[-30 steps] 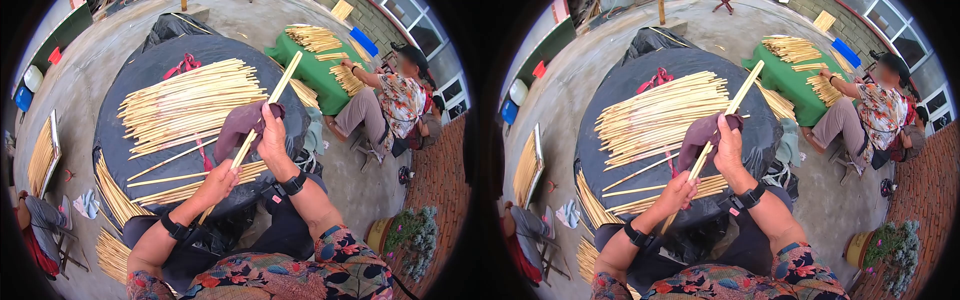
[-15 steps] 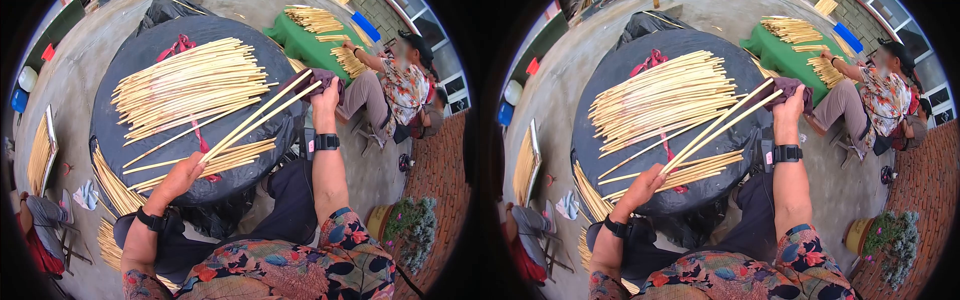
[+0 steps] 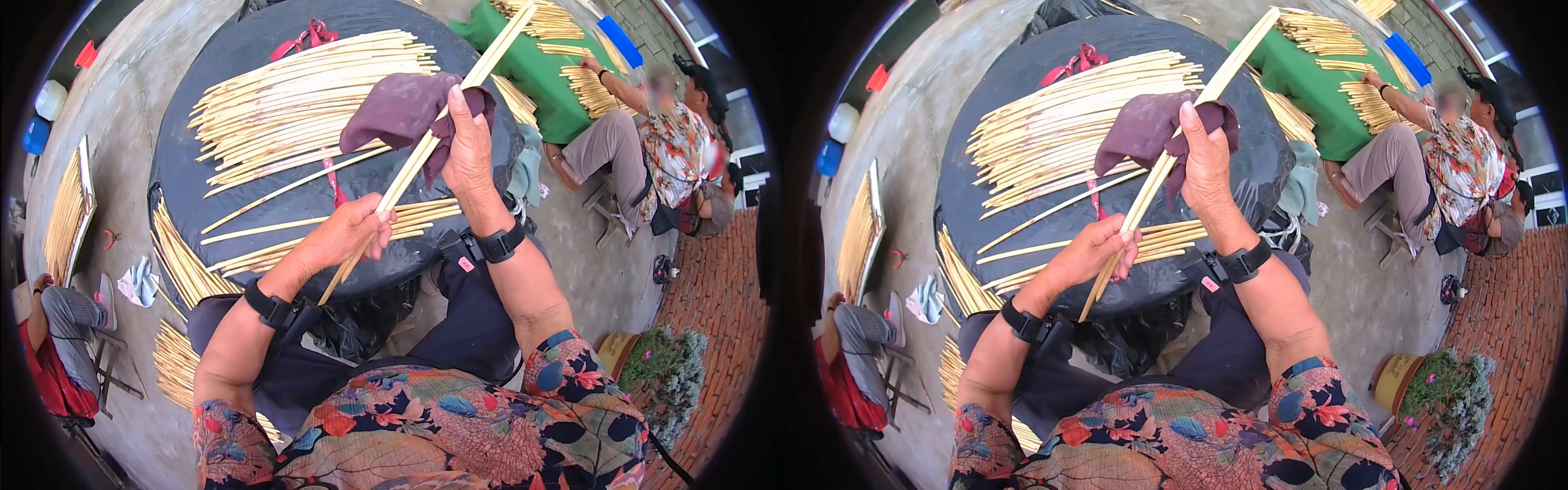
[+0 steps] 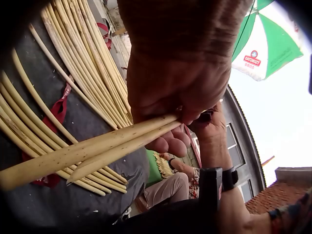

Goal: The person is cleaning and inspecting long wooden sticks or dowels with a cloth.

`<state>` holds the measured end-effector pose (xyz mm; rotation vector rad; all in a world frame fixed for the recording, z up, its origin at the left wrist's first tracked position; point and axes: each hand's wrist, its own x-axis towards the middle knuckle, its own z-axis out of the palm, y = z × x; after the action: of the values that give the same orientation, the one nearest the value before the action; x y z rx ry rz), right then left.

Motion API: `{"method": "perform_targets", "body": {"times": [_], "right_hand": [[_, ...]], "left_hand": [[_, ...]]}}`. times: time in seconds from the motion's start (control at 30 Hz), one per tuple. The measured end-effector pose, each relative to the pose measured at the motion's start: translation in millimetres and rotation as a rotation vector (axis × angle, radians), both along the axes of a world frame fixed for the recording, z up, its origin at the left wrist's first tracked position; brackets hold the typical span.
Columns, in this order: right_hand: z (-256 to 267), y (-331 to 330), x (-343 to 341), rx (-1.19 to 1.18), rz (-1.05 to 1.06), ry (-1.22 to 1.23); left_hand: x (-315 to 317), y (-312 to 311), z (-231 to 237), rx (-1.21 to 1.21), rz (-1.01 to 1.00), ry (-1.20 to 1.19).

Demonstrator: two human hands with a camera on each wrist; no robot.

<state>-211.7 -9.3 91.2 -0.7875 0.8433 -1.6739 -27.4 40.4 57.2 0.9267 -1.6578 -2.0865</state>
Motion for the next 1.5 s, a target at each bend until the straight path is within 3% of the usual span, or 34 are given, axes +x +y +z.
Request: {"method": "perform_targets", "body": {"times": [0.1,0.17,0.23,0.3,0.4,0.47,0.5,0.53,0.57,0.6,0.63,0.67,0.7,0.77,0.87,1.03,1.1,1.13,1.17,1.27,1.37,1.5], "right_hand": [[5,6,8,-0.013,-0.002,-0.039],[8,11,6,-0.071,-0.014,0.138],[15,18,6,-0.08,0.062,0.228],[33,26,8,-0.119,0.078,0.303],[53,34,13,-0.183,0.281,0.419],[60,37,24,-0.235,0.347,0.588],[70,44,32,-0.265,0.4,0.681],[75,47,36,-0.256,0.469,1.005],[81,55,46,-0.339,0.383,1.241],[72,59,55,-0.598,0.259,1.329],[62,61,59,-0.848,0.125,1.403],[60,69,59,-0.852,0.205,1.45],[61,76,60,-0.663,0.347,1.57],[52,82,57,-0.726,0.316,1.559],[31,89,56,-0.771,0.34,1.458],[44,117,46,-0.775,0.467,1.419],[58,131,41,-0.614,0.534,1.42],[58,132,38,-0.779,0.496,1.519],[54,130,34,-0.772,0.499,1.517],[45,122,17,-1.049,0.351,1.613],[38,119,-5,-1.04,0.343,1.688],[38,123,-30,-0.842,0.417,1.791]], "left_hand": [[-8,0,-19,-0.203,-0.042,0.02],[-5,3,-13,-0.61,-0.036,-0.144],[0,4,6,-0.646,0.029,-0.107],[10,8,35,-0.811,0.221,-0.262],[28,10,91,-1.434,0.458,-0.165],[39,14,130,-1.83,0.518,-0.179],[43,22,150,-1.85,0.52,-0.191],[45,31,167,-2.008,0.458,-0.364],[47,38,176,-2.156,0.388,-0.545],[49,46,178,-2.161,0.385,-0.555],[50,50,176,-2.125,0.314,-0.716],[50,54,171,-2.081,0.241,-0.874],[54,60,161,-2.083,0.232,-0.875],[67,66,135,-1.488,0.007,-1.121],[63,80,106,-1.52,0.087,-0.965],[59,105,98,-1.503,-0.016,-1.005],[62,114,109,-1.502,-0.05,-0.923],[67,116,110,-1.526,-0.053,-0.933],[75,117,109,-1.52,-0.057,-0.93],[107,126,111,-1.558,-0.01,-0.927],[130,141,119,-1.531,-0.019,-0.956],[163,161,114,-1.522,0.051,-0.991]]}}
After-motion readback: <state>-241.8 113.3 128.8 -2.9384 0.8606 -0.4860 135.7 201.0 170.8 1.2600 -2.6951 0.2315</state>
